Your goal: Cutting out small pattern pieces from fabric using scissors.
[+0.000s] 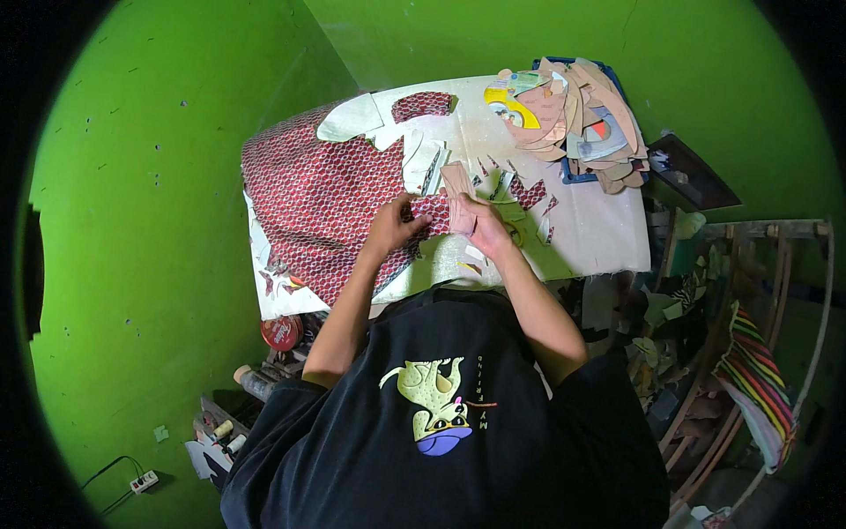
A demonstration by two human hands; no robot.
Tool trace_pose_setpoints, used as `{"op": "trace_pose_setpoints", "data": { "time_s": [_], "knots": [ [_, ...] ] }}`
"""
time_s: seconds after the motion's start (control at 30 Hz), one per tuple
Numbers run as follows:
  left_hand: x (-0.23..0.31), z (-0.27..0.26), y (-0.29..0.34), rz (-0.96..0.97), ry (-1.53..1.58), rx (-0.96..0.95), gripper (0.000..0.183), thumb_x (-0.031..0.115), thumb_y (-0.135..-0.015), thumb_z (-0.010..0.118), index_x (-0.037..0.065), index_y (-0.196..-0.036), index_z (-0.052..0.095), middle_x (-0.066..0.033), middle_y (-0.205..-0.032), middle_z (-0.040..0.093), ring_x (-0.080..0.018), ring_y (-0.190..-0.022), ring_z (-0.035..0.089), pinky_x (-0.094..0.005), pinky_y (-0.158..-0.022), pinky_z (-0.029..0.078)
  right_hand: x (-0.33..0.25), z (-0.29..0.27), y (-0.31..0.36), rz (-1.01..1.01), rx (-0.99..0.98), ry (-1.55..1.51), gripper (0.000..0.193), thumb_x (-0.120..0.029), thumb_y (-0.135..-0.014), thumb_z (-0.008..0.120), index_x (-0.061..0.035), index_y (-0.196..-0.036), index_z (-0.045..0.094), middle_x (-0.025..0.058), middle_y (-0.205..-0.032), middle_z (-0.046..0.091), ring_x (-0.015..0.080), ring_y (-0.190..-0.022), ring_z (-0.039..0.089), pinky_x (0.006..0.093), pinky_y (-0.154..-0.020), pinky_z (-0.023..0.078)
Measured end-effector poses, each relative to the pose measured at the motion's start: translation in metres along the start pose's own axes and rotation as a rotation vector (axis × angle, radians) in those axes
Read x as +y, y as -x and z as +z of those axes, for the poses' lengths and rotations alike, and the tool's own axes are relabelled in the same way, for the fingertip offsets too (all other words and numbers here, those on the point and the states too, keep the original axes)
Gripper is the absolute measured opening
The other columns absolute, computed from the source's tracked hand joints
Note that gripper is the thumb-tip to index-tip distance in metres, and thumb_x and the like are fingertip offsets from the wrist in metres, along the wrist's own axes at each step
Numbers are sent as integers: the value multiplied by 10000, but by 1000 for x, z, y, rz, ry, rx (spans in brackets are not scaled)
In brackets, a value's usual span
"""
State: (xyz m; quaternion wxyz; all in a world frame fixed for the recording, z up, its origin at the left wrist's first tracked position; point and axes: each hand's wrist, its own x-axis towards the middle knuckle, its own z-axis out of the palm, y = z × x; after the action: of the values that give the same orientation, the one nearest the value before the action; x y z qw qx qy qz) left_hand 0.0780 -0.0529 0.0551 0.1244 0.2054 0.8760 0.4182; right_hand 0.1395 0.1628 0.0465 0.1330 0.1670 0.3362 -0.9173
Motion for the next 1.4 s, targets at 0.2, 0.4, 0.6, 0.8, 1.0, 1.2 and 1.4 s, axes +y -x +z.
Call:
{"op": "trace_pose_setpoints", "data": {
  "time_s": [0.2,0.4,0.6,0.8,1.0,1.2,1.4],
  "knots": [
    [-12,-22,-35,-110,286,-397,429,302,-922,691,46,-1260,621,-113,-944,714,-158,-806,642,-325,-773,520,-26,27,9,-608,149,1102,309,-146,-1023,452,-31,-1267,603,140,-1149,666,271,-1015,638,384,-975,474],
    [-36,-33,-55,-178,345,-615,498,296,-993,549,-12,-1383,520,-149,-1363,583,-202,-1240,543,-308,-1057,416,-16,49,16,-872,-129,1937,651,83,-795,497,-287,-1314,628,69,-1480,414,387,-1344,341,448,-1134,338],
    [-26,-37,-54,-555,982,-734,429,193,-971,580,-27,-1336,531,-105,-1238,639,-172,-1127,594,-323,-1026,449,1,48,23,-793,-176,2038,648,-2,-780,527,-225,-1387,553,96,-1541,328,398,-1386,280,500,-1171,258],
    [-23,-38,-47,-62,588,-734,465,-20,-856,689,22,-1304,572,-38,-1100,690,-108,-998,611,-265,-893,498,2,44,22,-740,-15,1752,629,-128,-819,652,-149,-1428,494,149,-1563,300,416,-1400,293,495,-1157,284],
    [-7,-45,-42,-127,499,-696,479,7,-871,698,9,-1328,554,-51,-1138,684,-109,-1000,609,-260,-880,493,1,31,3,-459,258,1253,502,-148,-915,634,-91,-1402,526,206,-1224,634,313,-1122,615,360,-1012,439],
    [-7,-43,-41,-173,462,-617,486,54,-889,698,13,-1349,548,-59,-1159,678,-113,-995,608,-255,-887,483,25,8,-15,-623,287,1126,415,-154,-950,604,-112,-1363,584,113,-1250,625,141,-866,641,280,-799,531],
    [-15,-43,-42,-203,559,-657,448,94,-911,682,12,-1336,565,-64,-1199,672,-121,-1040,608,-269,-921,475,-21,21,7,-483,-12,1166,475,-17,-768,652,-120,-1231,677,68,-1135,641,219,-1024,628,331,-848,533]
  ]
}}
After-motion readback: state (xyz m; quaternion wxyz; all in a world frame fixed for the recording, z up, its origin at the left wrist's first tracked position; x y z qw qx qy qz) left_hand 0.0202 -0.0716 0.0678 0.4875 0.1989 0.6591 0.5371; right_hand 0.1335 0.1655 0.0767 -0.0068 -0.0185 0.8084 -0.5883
